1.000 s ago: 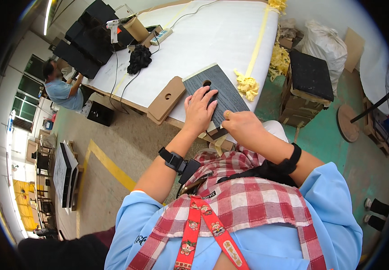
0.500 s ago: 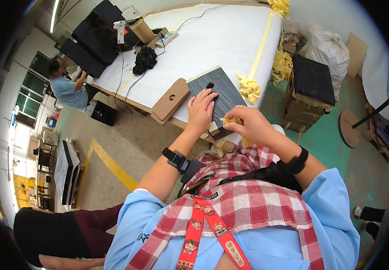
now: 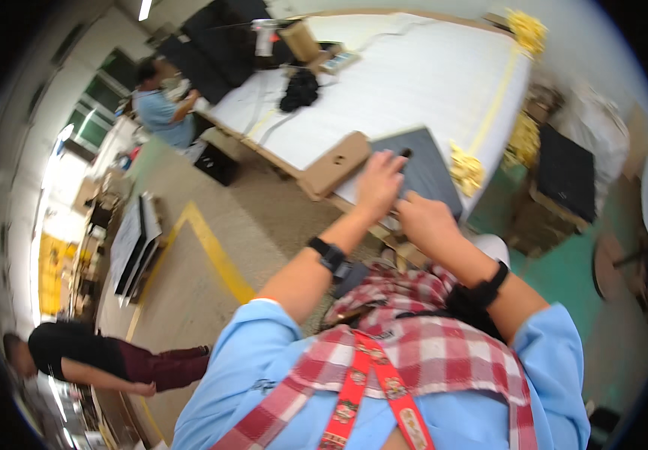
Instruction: The person assembles a small wooden box by applying yellow adhesive tape to its edges and corners. They handle the box, turning it to access different sides, and smooth the tape down with their fingers. The person works at a table in a workshop environment.
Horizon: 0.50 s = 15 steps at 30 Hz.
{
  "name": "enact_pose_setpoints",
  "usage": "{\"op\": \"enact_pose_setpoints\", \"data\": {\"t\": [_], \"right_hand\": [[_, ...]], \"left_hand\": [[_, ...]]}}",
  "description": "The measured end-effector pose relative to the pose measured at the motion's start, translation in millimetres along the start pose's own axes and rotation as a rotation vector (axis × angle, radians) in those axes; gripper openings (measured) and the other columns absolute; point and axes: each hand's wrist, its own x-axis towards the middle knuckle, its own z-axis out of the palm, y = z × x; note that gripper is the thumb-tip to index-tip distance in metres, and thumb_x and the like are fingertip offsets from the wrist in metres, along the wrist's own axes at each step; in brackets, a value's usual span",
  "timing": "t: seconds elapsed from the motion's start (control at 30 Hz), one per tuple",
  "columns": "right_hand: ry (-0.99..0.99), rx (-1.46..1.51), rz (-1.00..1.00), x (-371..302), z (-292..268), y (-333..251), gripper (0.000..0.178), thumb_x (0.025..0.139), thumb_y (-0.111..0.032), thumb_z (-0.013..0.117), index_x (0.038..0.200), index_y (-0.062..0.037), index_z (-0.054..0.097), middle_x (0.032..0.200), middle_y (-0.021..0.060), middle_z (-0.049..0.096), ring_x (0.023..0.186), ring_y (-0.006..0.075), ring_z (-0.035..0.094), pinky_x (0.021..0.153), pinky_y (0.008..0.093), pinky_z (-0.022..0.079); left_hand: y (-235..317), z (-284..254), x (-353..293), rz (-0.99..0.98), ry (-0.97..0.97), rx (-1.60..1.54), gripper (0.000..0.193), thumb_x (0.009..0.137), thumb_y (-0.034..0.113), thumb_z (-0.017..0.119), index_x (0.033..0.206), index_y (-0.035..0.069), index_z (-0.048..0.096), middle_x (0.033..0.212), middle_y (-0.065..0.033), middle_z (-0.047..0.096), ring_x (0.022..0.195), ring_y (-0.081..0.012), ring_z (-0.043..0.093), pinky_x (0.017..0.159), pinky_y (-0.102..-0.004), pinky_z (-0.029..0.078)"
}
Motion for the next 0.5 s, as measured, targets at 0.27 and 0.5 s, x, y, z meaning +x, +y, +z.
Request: {"op": "enact_pose_setpoints", "data": {"t": [0.27,0.5], "right_hand": [[0.149,0.175,-0.062,0,-6,-11,0.004,0.081,-0.01,0.058,0.083,-0.0061,0.058,0.075,0.0115,0.055,0.065,0.0332,0.057,0.058,0.042,0.046],[0.173,0.135,-0.061,1,-2,-10,0.006,0.081,-0.01,0.059,0.084,-0.0052,0.056,0.074,0.012,0.056,0.065,0.0313,0.059,0.058,0.0412,0.046]], "left_hand": [[10,-6,-3,-0.096,-0.059,-0.069,0.038,0.088,0.022,0.05,0.125,0.016,0.049,0.139,-0.0103,0.036,0.134,-0.0277,0.027,0.096,-0.0501,0.033],[14,-12,-3,-0.143,-0.13,-0.12,0.039,0.09,0.024,0.05,0.128,0.016,0.048,0.144,-0.0096,0.03,0.136,-0.027,0.022,0.101,-0.0502,0.027]]}}
